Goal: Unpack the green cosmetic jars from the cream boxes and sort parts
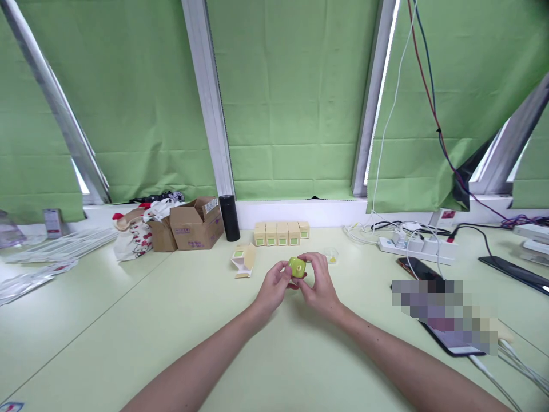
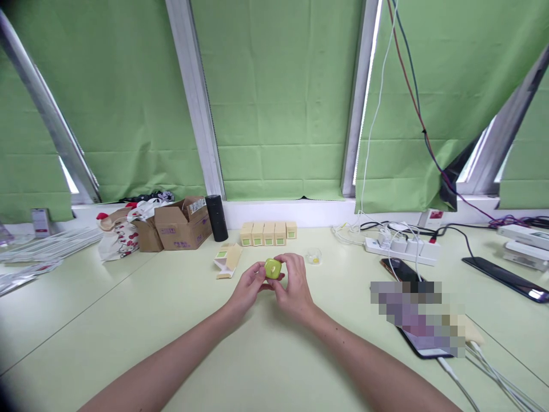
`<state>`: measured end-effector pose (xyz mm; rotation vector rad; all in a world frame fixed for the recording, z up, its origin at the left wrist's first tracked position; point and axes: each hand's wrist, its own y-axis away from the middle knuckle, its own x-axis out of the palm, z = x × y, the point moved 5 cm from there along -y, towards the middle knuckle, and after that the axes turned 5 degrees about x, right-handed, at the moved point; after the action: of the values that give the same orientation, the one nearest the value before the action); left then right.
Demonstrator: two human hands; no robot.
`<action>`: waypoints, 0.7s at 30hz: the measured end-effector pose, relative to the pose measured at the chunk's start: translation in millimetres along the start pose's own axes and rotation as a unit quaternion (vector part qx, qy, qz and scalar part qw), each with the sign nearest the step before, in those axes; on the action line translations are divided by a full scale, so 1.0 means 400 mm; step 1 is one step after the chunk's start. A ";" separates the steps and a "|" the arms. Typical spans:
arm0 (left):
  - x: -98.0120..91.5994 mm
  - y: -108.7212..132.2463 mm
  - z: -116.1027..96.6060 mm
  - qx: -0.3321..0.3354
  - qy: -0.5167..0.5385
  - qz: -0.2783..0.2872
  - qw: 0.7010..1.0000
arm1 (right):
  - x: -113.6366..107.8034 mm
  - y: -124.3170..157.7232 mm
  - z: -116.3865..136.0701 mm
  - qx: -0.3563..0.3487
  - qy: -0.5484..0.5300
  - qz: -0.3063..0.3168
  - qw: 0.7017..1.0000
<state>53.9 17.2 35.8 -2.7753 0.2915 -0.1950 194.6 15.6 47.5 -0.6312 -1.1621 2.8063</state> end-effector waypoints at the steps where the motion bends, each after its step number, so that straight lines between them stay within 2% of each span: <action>1: -0.006 -0.002 -0.001 0.009 -0.015 -0.009 1.000 | -0.002 -0.001 0.001 0.001 -0.003 0.003 1.000; 5: -0.029 -0.008 -0.017 0.047 -0.081 -0.051 0.994 | -0.006 -0.003 -0.001 0.003 -0.014 0.009 1.000; 9: -0.043 -0.003 -0.054 0.121 -0.180 -0.106 0.970 | -0.008 -0.003 -0.012 0.011 -0.022 0.009 1.000; 14: -0.041 0.008 -0.070 0.148 -0.259 -0.106 0.948 | -0.009 -0.003 -0.018 0.013 -0.031 0.013 0.999; 21: -0.042 0.011 -0.066 0.163 -0.262 -0.104 0.945 | -0.008 0.000 -0.013 0.016 -0.045 0.021 0.999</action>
<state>32.2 8.4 57.1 -2.4051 -0.1592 0.4082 199.5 18.4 45.3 -0.5390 -1.1285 2.9111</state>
